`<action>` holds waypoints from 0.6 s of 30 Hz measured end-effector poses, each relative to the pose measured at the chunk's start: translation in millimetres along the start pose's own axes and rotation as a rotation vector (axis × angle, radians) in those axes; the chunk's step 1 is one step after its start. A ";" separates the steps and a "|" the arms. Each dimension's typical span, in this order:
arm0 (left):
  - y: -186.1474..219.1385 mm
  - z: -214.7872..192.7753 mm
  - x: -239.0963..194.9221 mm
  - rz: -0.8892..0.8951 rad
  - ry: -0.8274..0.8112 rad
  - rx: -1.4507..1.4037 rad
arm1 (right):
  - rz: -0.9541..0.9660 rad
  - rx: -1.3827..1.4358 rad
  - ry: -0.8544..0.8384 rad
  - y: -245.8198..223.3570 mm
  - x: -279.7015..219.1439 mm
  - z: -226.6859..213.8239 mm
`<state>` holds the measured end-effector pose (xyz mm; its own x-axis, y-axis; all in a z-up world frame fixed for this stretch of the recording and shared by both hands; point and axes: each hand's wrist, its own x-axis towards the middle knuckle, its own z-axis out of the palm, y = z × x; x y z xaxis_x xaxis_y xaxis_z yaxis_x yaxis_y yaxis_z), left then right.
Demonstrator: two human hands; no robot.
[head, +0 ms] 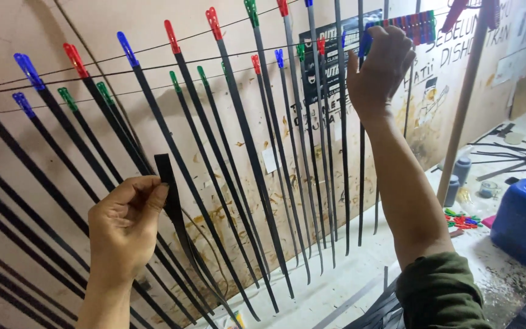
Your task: Applying dye or finish to leather straps using a manual roller applicator and hanging them on a rack to dry.
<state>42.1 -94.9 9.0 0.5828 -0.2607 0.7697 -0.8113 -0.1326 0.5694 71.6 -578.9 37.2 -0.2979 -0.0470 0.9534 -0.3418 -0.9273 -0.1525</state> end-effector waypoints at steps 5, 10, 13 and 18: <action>-5.0 8.8 8.9 0.005 -0.026 -0.033 | 0.013 -0.111 -0.103 13.8 -9.9 20.2; -2.8 12.6 10.2 -0.018 -0.050 -0.040 | -0.017 -0.118 0.018 15.1 -6.8 24.8; -1.6 13.6 11.1 0.017 -0.053 -0.041 | -0.050 -0.064 0.071 11.4 -5.4 21.0; -1.0 19.5 12.0 0.074 -0.049 -0.025 | -0.120 -0.029 0.127 -5.7 -3.4 16.0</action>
<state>49.0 -116.5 12.0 0.5177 -0.3153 0.7954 -0.8504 -0.0875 0.5188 88.8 -579.4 38.9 -0.3629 0.1123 0.9250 -0.4068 -0.9122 -0.0488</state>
